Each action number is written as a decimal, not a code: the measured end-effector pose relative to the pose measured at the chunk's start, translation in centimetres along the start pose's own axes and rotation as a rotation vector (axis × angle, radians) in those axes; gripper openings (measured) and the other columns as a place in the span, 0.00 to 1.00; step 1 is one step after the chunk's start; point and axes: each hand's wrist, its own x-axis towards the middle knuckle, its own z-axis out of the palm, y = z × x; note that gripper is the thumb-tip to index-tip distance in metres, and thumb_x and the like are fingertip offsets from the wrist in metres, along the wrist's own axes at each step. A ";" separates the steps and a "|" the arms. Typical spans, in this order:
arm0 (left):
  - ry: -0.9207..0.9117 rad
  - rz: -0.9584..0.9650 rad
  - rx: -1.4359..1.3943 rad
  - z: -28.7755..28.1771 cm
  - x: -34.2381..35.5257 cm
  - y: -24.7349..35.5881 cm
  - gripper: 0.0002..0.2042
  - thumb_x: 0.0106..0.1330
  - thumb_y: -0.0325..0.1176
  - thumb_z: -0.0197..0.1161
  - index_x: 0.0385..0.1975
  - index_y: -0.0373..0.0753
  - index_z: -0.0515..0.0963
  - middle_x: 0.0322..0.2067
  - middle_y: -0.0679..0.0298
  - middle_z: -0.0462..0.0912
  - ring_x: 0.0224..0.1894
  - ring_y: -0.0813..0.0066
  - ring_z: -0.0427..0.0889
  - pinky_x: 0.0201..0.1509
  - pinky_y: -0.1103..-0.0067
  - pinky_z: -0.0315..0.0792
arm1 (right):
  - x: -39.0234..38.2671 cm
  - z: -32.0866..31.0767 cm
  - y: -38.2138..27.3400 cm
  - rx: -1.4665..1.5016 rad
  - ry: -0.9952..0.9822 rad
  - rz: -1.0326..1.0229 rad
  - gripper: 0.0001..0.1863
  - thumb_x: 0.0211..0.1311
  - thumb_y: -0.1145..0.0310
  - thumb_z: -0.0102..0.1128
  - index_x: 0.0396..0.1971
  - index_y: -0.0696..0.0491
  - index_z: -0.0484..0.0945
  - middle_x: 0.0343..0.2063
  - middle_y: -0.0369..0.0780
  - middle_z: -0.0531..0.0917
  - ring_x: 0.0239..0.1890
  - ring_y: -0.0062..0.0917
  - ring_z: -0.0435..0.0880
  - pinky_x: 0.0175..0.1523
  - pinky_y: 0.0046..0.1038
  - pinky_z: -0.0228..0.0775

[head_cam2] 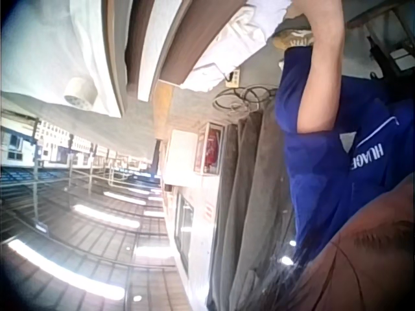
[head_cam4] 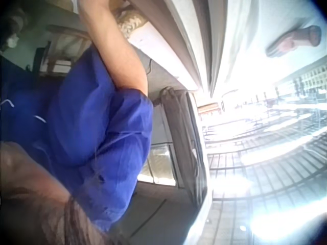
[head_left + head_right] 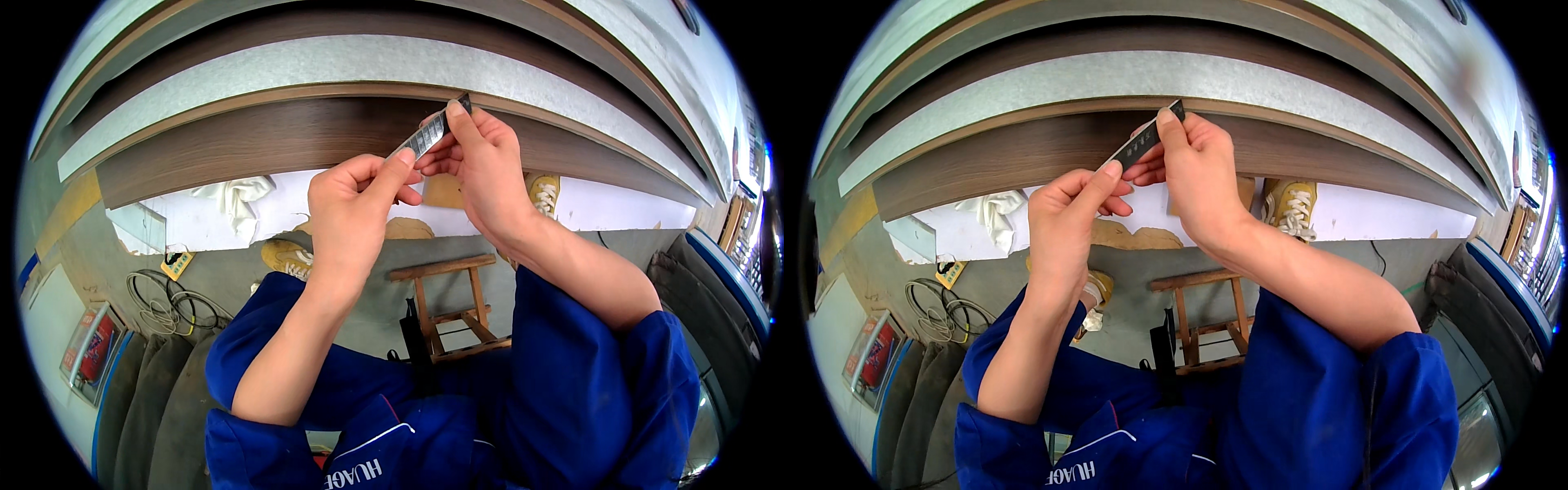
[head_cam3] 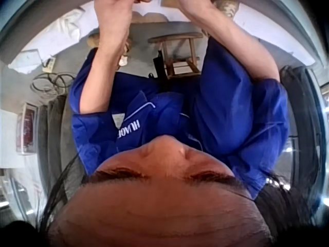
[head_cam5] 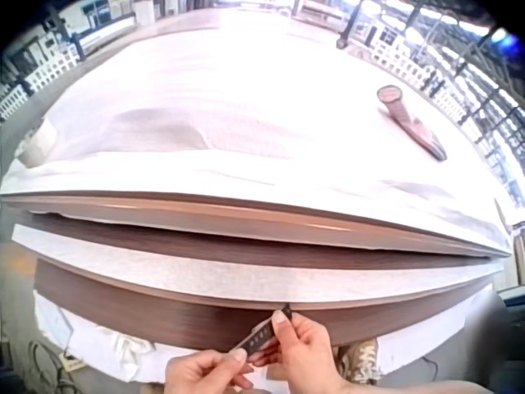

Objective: The person uses a utility knife to trim excess material along the edges of curved wooden panels. They repeatedly score and peel away thin strips, working along the perimeter of each panel.

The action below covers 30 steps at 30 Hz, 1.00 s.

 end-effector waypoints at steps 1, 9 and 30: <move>0.007 0.002 0.009 0.0 0.0 0.0 0.13 0.67 0.38 0.63 0.27 0.34 0.84 0.19 0.66 0.82 0.17 0.91 0.62 0.21 0.85 0.53 | 0.0 0.0 0.0 -0.002 0.002 0.002 0.20 0.77 0.62 0.43 0.26 0.58 0.74 0.22 0.40 0.82 0.22 0.21 0.81 0.32 0.23 0.78; 0.024 -0.003 0.018 -0.4 -0.3 0.3 0.13 0.67 0.38 0.63 0.25 0.35 0.84 0.18 0.68 0.81 0.17 0.92 0.62 0.20 0.86 0.52 | 0.2 0.2 0.2 0.001 -0.060 0.021 0.18 0.76 0.59 0.46 0.29 0.56 0.76 0.25 0.40 0.83 0.25 0.21 0.81 0.36 0.24 0.76; 0.083 0.056 0.061 -1.4 -0.7 1.4 0.14 0.67 0.37 0.64 0.23 0.34 0.82 0.18 0.68 0.80 0.19 0.92 0.64 0.24 0.87 0.53 | 0.1 2.4 -0.4 0.003 -0.021 0.060 0.20 0.77 0.62 0.43 0.26 0.59 0.75 0.23 0.42 0.83 0.23 0.22 0.81 0.32 0.23 0.77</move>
